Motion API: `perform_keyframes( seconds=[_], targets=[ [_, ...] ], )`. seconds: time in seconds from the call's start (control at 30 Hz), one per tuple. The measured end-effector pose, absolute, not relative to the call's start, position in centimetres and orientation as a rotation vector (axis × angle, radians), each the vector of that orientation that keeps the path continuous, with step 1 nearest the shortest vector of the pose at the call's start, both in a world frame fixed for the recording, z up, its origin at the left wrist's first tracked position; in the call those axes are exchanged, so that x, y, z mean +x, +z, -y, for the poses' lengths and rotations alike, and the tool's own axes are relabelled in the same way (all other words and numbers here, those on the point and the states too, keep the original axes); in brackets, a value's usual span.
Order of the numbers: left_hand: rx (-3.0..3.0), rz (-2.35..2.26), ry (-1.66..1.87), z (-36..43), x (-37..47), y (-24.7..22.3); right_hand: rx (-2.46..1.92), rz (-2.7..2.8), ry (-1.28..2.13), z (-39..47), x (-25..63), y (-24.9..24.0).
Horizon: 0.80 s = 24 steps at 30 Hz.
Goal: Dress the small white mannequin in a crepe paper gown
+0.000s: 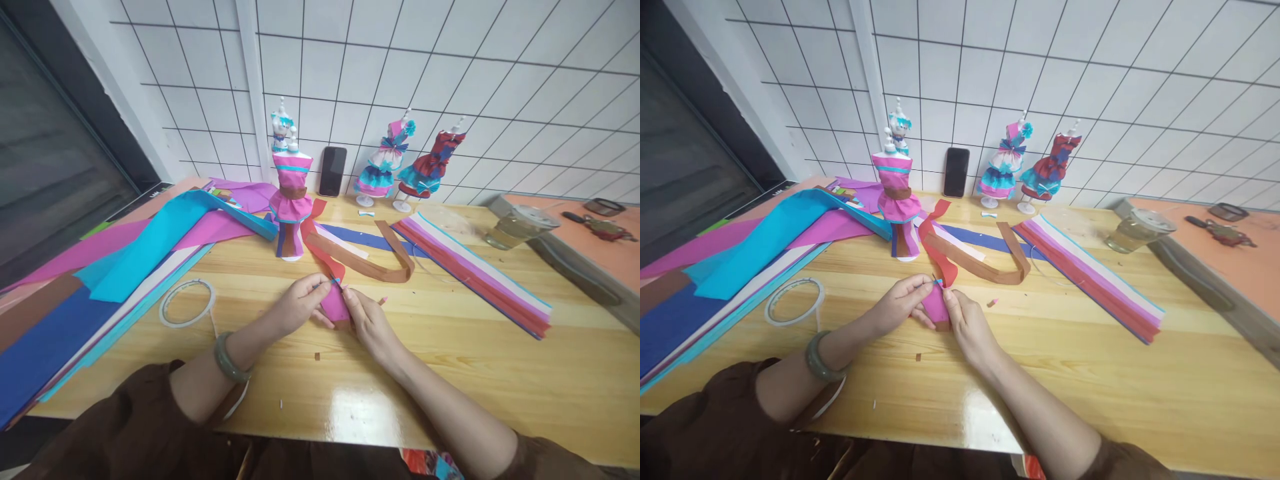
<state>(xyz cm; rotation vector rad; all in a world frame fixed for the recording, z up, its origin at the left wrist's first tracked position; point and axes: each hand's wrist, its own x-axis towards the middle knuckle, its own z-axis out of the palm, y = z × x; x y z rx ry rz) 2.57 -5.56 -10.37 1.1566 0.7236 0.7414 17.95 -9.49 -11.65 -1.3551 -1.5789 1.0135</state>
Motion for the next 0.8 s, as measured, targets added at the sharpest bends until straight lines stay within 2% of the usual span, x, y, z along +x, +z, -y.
perform_keyframes(
  seconds=[0.47, 0.8],
  targets=[
    [1.126, -0.726, 0.716, 5.5, 2.5, -10.3, -1.358, 1.529, 1.017, 9.5, 18.0, -11.5],
    [0.992, -0.733, 0.728, 4.3, 1.7, -11.3, -1.521, 1.306, 0.964, 8.4, 21.8, -9.4]
  ],
)
